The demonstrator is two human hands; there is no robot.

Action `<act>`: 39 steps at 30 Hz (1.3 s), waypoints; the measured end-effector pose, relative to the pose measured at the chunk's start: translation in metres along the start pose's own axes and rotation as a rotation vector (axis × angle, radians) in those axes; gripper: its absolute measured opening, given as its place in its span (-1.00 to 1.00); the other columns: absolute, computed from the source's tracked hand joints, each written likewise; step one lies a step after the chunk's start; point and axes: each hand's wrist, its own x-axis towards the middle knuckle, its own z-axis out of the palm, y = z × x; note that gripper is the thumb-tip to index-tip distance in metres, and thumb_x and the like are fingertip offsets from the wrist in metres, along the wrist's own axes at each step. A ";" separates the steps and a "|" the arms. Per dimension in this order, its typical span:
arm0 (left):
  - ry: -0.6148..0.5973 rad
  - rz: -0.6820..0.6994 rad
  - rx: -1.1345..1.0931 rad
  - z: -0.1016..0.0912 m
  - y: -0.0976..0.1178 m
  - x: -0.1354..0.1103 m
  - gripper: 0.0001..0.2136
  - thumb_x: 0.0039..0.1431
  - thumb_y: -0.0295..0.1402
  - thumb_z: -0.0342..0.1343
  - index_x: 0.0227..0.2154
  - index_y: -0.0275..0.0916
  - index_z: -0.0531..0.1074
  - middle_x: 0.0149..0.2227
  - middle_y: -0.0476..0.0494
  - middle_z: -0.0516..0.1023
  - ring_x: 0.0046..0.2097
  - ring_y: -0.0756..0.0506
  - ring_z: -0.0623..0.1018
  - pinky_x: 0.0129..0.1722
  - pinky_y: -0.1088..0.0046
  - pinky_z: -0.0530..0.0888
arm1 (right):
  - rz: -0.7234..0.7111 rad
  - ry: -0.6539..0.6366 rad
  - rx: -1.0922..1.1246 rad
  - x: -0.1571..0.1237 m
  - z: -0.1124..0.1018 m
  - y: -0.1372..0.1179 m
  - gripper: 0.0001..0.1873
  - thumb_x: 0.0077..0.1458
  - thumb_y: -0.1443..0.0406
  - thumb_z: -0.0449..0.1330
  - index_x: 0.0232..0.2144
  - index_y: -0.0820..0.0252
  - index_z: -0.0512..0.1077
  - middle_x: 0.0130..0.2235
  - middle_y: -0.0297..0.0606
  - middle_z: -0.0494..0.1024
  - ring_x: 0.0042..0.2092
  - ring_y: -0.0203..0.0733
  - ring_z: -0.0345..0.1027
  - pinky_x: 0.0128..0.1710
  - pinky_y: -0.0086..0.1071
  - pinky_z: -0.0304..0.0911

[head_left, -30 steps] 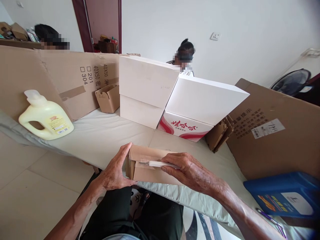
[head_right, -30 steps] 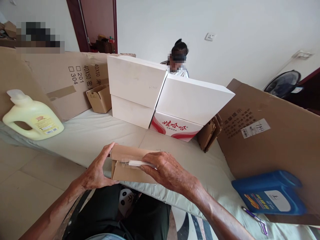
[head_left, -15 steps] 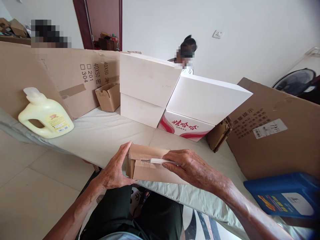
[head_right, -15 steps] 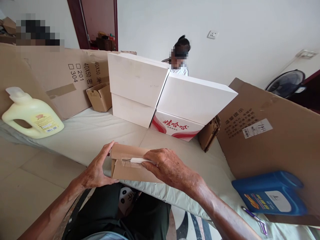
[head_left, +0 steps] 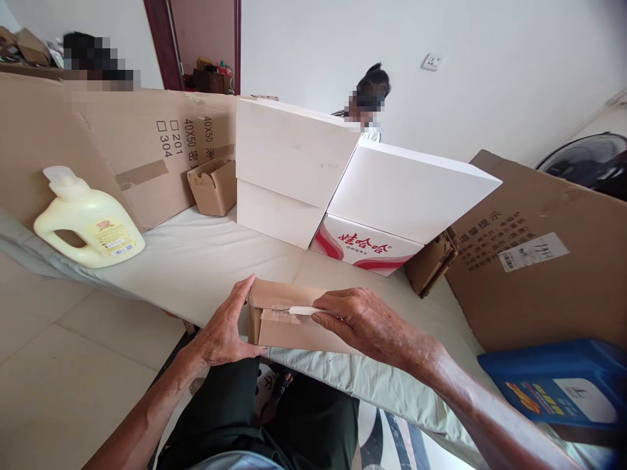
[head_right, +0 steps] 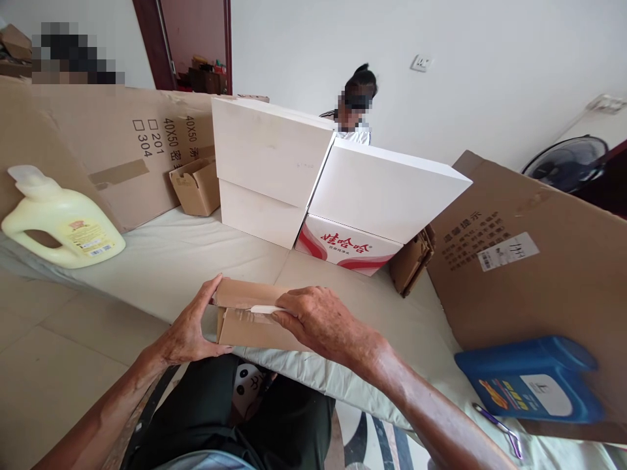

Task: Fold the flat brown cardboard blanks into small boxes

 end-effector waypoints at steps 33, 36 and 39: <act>0.073 0.017 -0.009 0.003 -0.022 0.001 0.21 0.00 -0.20 0.52 0.58 0.04 -0.18 0.50 -0.39 0.19 0.35 -0.45 0.46 0.27 -0.04 0.55 | 0.031 -0.133 -0.267 0.003 -0.021 0.020 -0.53 0.57 0.23 0.07 -0.46 0.17 0.39 -0.45 -0.25 0.51 -0.43 -0.24 0.27 -0.36 -0.25 -0.16; 0.069 0.011 -0.003 0.004 -0.020 0.000 0.20 0.00 -0.21 0.52 0.58 0.06 -0.16 0.52 -0.37 0.18 0.40 -0.46 0.43 0.30 -0.02 0.53 | 0.075 -0.169 -0.243 -0.010 -0.023 0.029 -0.51 0.59 0.20 0.02 -0.44 0.17 0.42 -0.42 -0.23 0.55 -0.40 -0.22 0.32 -0.34 -0.26 -0.10; 0.063 0.009 0.005 0.004 -0.019 -0.001 0.19 0.01 -0.21 0.51 0.58 0.04 -0.15 0.53 -0.37 0.16 0.41 -0.47 0.42 0.30 -0.02 0.53 | 0.087 -0.165 -0.230 -0.023 -0.025 0.038 -0.50 0.61 0.16 -0.02 -0.40 0.17 0.44 -0.40 -0.22 0.56 -0.38 -0.20 0.34 -0.32 -0.27 -0.06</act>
